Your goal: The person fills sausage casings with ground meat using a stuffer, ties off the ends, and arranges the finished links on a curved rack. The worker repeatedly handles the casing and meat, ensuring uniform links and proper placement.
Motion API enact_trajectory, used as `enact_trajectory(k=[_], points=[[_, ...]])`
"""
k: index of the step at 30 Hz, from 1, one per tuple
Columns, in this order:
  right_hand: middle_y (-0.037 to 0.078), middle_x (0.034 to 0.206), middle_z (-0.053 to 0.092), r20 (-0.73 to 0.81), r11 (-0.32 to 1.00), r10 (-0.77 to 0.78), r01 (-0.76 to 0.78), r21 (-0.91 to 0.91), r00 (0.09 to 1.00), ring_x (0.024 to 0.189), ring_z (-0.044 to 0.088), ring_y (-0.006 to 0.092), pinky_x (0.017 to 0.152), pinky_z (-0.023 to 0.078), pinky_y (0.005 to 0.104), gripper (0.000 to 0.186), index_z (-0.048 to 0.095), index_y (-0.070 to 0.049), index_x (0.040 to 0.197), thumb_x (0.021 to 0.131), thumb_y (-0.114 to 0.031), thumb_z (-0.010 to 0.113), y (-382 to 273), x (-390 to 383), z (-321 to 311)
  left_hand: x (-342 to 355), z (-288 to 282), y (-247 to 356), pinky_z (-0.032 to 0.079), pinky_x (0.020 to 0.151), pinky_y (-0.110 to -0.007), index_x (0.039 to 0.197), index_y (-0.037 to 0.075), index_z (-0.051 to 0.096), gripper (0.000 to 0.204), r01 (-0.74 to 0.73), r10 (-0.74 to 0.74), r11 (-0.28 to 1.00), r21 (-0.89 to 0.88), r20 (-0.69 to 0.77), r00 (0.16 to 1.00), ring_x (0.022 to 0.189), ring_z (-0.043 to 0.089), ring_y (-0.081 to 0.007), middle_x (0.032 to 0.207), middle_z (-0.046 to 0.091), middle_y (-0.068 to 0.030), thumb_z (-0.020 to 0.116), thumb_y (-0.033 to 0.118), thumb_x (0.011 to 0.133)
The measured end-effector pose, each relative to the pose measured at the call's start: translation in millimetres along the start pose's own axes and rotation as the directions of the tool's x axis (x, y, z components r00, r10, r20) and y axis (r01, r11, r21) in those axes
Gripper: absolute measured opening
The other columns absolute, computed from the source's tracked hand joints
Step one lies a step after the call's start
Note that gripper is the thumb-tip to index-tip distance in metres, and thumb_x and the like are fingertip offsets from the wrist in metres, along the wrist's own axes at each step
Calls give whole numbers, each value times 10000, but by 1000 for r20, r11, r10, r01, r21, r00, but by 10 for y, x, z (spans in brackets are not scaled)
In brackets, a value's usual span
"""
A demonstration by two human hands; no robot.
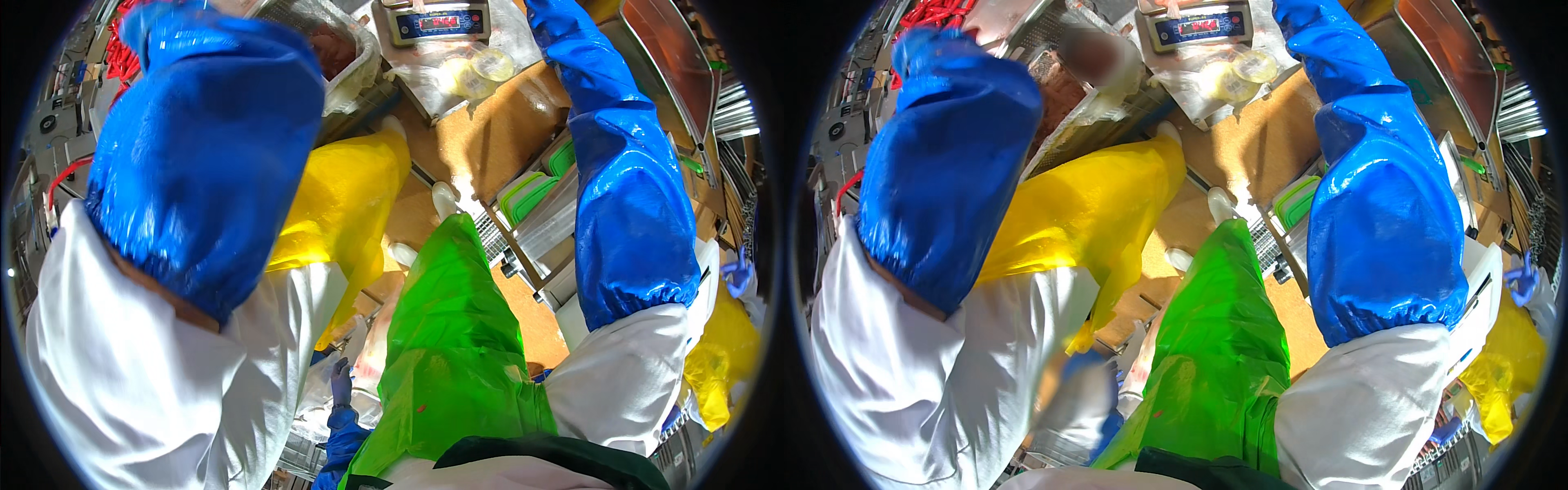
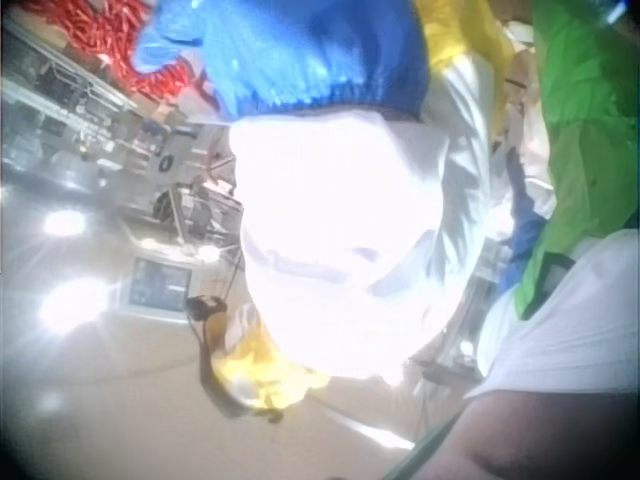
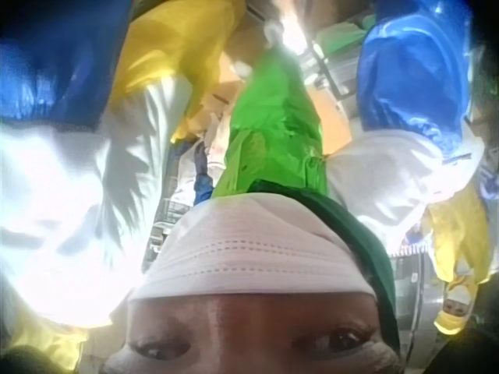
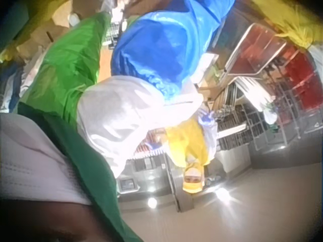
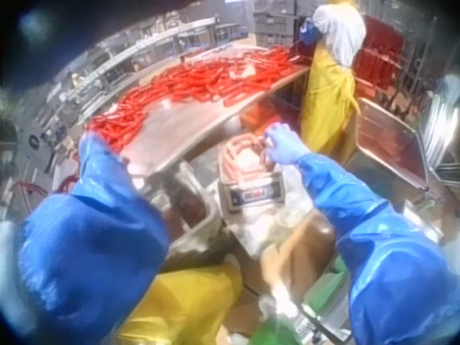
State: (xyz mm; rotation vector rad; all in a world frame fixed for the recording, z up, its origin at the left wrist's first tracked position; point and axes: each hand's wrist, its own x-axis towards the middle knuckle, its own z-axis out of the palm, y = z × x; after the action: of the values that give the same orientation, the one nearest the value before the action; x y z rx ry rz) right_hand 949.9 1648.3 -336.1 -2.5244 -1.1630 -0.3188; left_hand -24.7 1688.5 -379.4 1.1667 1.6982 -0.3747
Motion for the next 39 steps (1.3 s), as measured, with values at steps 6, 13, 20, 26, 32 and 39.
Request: enact_trajectory(k=[6,13,20,26,32,39], points=[[186,1129,526,76,997,71,-68,-35,995,1063,497,375,892,441,477,420,589,-88,1102,722,-254,657,-171,-12,42,29,-51,-79,509,804,-349,1274,51,553,394,-2,2,1000,-4,-11,1000,1044,593,-211,1191,584,-113,533,140,891],[209,1237,489,120,999,42,-40,-19,992,1174,448,390,972,393,505,583,518,-94,1240,704,-276,657,-429,-25,42,-266,145,227,506,784,-342,1275,36,550,406,11,-10,1000,24,-41,999,1025,597,-202,1183,592,-107,539,135,882],[234,1259,555,351,994,71,-36,-106,934,1296,399,418,1107,280,503,596,557,-37,1234,717,-307,680,-448,-95,425,-5,-7,-58,510,771,-318,1270,32,552,397,-17,17,1000,5,-23,1000,1020,606,-201,1172,605,-104,541,111,881],[140,1046,683,323,999,-7,-9,49,946,954,665,296,929,439,445,352,626,-185,1175,838,-287,601,-828,-546,916,-126,-122,374,507,770,-309,1259,74,556,355,-80,73,996,47,124,990,1009,625,-191,1162,616,-73,546,127,908],[79,992,656,69,122,431,-134,983,900,921,644,186,820,501,301,290,603,-46,1074,811,-165,635,-2029,-1789,89,617,-436,513,498,788,-338,1264,71,552,351,-94,92,996,-1,217,972,1031,629,-208,1172,627,-56,552,168,927],[-12,816,558,376,-870,176,-35,492,910,735,510,95,633,431,255,196,522,-91,844,750,-176,672,-3035,-4089,102,1535,-235,1585,497,831,-388,1268,57,531,381,-308,133,899,312,477,869,1004,610,-278,1150,606,-114,526,233,930]])
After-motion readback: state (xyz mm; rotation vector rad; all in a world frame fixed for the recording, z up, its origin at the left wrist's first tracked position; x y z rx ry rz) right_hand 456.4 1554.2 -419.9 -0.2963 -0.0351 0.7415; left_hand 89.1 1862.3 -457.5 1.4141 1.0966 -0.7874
